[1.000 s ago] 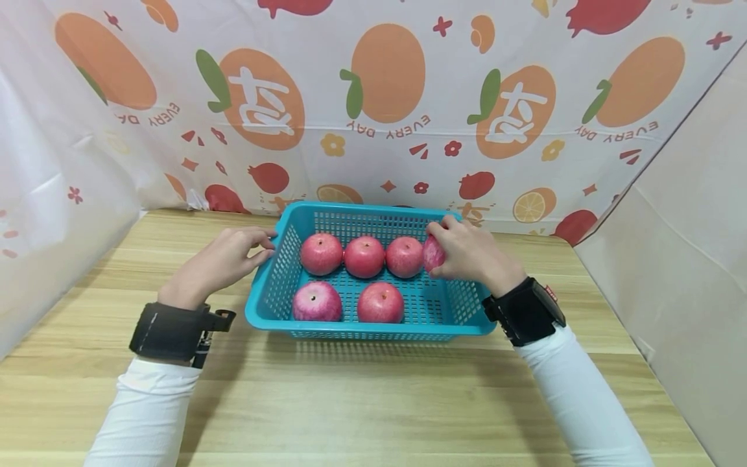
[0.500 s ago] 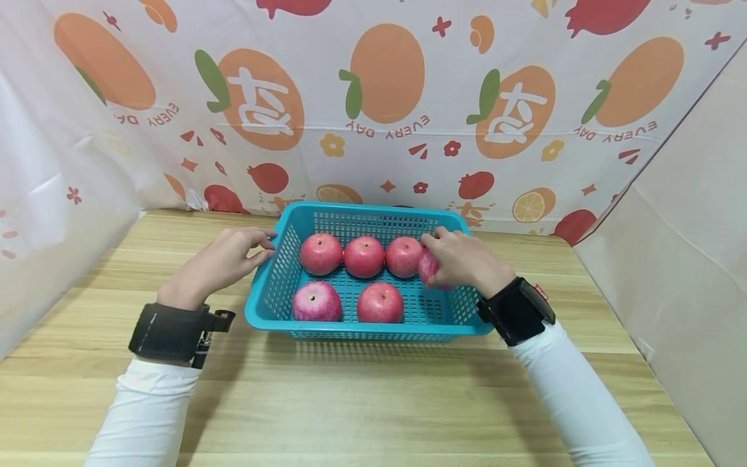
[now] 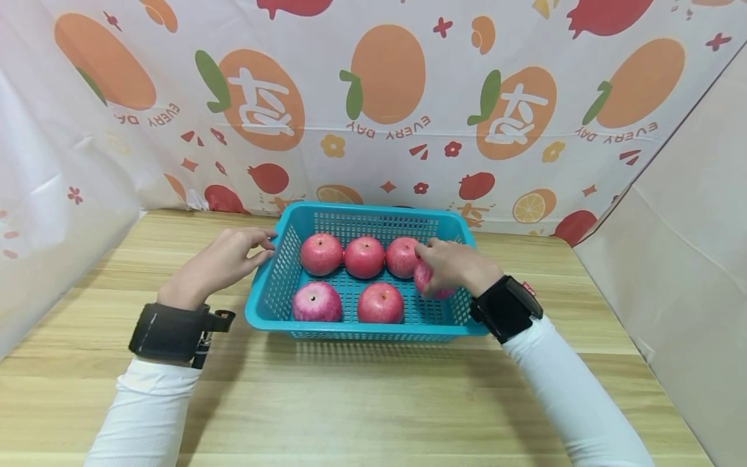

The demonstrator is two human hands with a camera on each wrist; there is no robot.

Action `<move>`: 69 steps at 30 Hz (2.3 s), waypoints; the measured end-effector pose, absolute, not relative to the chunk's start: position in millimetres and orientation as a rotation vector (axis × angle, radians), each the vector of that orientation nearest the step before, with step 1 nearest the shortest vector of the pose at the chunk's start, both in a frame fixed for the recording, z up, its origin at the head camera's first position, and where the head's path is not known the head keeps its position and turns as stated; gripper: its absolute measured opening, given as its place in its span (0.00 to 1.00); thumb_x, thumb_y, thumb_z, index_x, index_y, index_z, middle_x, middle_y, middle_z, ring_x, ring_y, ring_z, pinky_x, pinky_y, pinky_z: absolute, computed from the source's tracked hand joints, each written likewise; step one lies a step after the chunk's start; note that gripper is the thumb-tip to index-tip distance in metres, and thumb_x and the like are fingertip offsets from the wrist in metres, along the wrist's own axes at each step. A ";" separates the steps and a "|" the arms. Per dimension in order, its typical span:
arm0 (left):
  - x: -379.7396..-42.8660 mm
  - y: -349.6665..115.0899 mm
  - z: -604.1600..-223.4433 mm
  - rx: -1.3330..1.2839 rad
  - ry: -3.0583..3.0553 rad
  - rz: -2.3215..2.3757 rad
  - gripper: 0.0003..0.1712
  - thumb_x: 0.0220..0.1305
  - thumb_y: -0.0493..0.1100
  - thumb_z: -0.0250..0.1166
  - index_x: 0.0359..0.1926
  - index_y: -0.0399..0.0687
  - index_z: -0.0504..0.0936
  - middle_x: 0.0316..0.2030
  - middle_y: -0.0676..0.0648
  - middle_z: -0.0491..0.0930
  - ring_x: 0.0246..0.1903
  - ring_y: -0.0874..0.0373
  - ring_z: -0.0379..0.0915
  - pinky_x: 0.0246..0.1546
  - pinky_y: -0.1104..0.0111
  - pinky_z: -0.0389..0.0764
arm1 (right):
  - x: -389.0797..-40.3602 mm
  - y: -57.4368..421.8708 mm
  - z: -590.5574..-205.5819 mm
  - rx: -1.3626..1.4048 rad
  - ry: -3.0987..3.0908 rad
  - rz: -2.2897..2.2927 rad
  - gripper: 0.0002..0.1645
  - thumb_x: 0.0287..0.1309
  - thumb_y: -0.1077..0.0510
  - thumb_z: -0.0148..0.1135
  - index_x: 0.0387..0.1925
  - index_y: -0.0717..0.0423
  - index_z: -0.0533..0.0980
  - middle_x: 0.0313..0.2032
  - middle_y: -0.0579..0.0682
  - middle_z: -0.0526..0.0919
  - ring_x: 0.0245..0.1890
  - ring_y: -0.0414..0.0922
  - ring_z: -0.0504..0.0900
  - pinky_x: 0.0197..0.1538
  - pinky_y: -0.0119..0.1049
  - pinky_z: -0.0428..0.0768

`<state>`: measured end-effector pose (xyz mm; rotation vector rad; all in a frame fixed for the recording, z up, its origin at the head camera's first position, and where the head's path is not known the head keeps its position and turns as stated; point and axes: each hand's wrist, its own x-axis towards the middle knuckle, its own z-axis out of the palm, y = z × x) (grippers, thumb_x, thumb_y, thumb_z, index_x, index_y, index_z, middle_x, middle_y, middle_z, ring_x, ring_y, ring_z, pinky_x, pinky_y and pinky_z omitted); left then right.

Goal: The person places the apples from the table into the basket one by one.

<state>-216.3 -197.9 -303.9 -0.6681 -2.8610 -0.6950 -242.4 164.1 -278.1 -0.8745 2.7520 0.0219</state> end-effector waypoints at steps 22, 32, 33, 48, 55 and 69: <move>-216.8 -198.2 -305.1 -0.677 -2.848 -0.683 0.07 0.57 0.35 0.61 0.36 0.35 0.79 0.51 0.33 0.72 0.48 0.42 0.67 0.41 0.53 0.78 | -246.1 154.4 -289.3 -0.641 2.557 0.053 0.58 0.39 0.43 0.71 0.65 0.61 0.51 0.57 0.61 0.66 0.56 0.53 0.63 0.57 0.56 0.66; -217.8 -197.3 -306.8 -0.691 -2.838 -0.690 0.06 0.57 0.34 0.60 0.35 0.35 0.79 0.51 0.32 0.72 0.49 0.42 0.67 0.42 0.52 0.77 | -244.0 153.6 -294.0 -0.579 2.506 0.049 0.49 0.35 0.42 0.72 0.57 0.56 0.61 0.47 0.54 0.73 0.47 0.49 0.68 0.51 0.53 0.72; -217.9 -197.2 -306.9 -0.691 -2.839 -0.689 0.06 0.57 0.34 0.60 0.35 0.35 0.79 0.51 0.32 0.72 0.50 0.42 0.67 0.42 0.52 0.77 | -244.0 153.7 -294.1 -0.586 2.504 0.056 0.48 0.35 0.42 0.72 0.56 0.55 0.62 0.46 0.53 0.74 0.46 0.49 0.68 0.51 0.52 0.73; -217.2 -197.7 -305.4 -0.682 -2.844 -0.670 0.06 0.56 0.34 0.61 0.35 0.35 0.79 0.51 0.32 0.72 0.50 0.41 0.66 0.44 0.51 0.76 | -243.7 152.7 -292.2 -0.622 2.482 0.091 0.35 0.38 0.45 0.72 0.46 0.55 0.67 0.33 0.48 0.73 0.37 0.46 0.69 0.42 0.43 0.75; -216.9 -197.9 -305.4 -0.679 -2.845 -0.671 0.07 0.56 0.34 0.61 0.36 0.35 0.79 0.51 0.32 0.72 0.50 0.41 0.67 0.44 0.51 0.76 | -244.6 155.5 -292.7 -0.645 2.488 0.042 0.40 0.39 0.43 0.70 0.52 0.57 0.66 0.39 0.50 0.73 0.41 0.47 0.68 0.45 0.45 0.76; -216.2 -197.8 -306.0 -0.683 -2.832 -0.680 0.07 0.56 0.34 0.61 0.36 0.35 0.79 0.51 0.32 0.72 0.50 0.42 0.67 0.43 0.52 0.77 | -252.4 185.1 -270.1 -0.869 2.667 -0.237 0.26 0.48 0.46 0.65 0.41 0.60 0.71 0.36 0.53 0.77 0.38 0.48 0.71 0.39 0.43 0.79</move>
